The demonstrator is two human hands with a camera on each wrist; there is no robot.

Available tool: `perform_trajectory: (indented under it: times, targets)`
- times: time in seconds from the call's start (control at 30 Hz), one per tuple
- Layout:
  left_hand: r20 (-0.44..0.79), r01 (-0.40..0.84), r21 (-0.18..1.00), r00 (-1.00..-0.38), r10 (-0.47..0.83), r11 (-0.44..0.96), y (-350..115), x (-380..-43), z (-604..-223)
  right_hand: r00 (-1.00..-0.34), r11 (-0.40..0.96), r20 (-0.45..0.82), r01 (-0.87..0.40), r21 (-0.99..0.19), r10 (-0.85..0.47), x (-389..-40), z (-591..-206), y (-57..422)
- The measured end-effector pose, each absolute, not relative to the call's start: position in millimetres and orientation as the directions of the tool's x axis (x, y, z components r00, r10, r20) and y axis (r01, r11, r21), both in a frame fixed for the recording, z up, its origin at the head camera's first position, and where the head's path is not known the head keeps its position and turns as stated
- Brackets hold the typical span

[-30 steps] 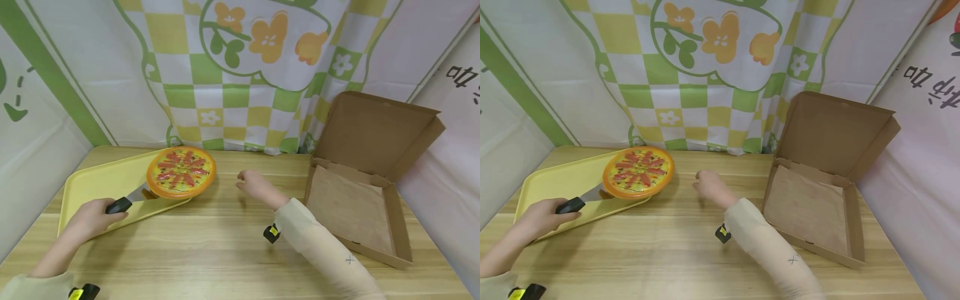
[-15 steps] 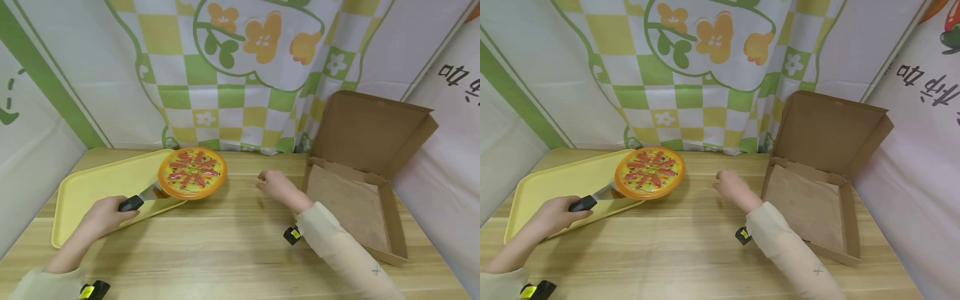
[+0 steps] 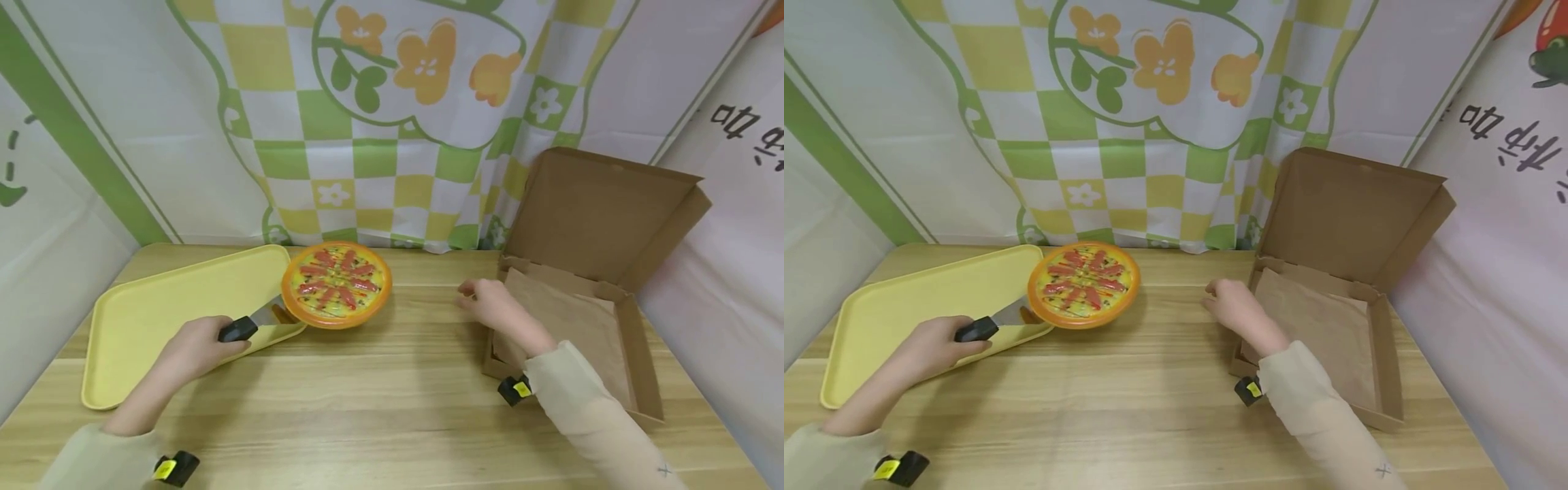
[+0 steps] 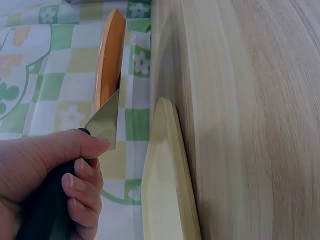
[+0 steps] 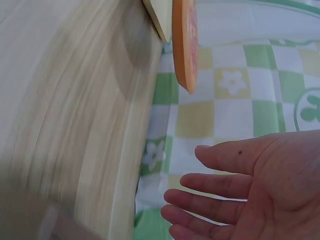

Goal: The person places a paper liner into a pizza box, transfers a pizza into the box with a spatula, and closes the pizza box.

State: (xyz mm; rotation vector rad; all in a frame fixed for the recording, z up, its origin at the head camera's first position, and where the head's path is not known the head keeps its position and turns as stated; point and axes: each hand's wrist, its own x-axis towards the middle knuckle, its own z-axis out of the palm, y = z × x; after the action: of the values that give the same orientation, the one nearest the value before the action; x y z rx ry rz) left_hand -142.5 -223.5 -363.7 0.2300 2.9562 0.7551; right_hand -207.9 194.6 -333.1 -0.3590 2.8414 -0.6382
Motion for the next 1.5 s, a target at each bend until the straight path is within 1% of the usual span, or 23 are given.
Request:
perform_trajectory:
  times: [0.13, 0.3, 0.47, 0.57, 0.9, 1.13, 1.3, 1.5]
  targets:
    - [-0.051, 0.132, 0.488, -0.982, 0.179, 0.863, -215, -146, -363, -0.953, 0.866, -0.143, -0.172, -0.47, -0.267, -206, -335, 213]
    - [-0.053, 0.142, 0.485, -0.98, 0.191, 0.863, -204, -151, -362, -0.963, 0.871, -0.119, -0.162, -0.463, -0.243, -203, -340, 233]
    - [-0.049, 0.158, 0.478, -0.977, 0.205, 0.864, -192, -155, -361, -0.964, 0.882, -0.073, -0.203, -0.426, -0.257, -199, -341, 253]
    - [-0.045, 0.164, 0.48, -0.976, 0.212, 0.862, -186, -157, -361, -0.961, 0.874, -0.067, -0.212, -0.436, -0.267, -196, -340, 264]
    - [-0.06, 0.166, 0.509, -0.972, 0.226, 0.845, -167, -164, -361, -0.978, 0.875, -0.049, -0.157, -0.458, -0.201, -180, -326, 299]
    - [-0.073, 0.165, 0.51, -0.97, 0.234, 0.844, -152, -170, -360, -0.991, 0.909, -0.051, -0.091, -0.407, -0.122, -170, -320, 322]
    - [-0.074, 0.168, 0.509, -0.969, 0.237, 0.844, -142, -172, -359, -0.995, 0.914, -0.033, -0.075, -0.399, -0.096, -165, -320, 341]
    - [-0.079, 0.176, 0.515, -0.965, 0.251, 0.839, -131, -175, -357, -0.998, 0.892, -0.001, -0.056, -0.448, -0.063, -157, -322, 367]
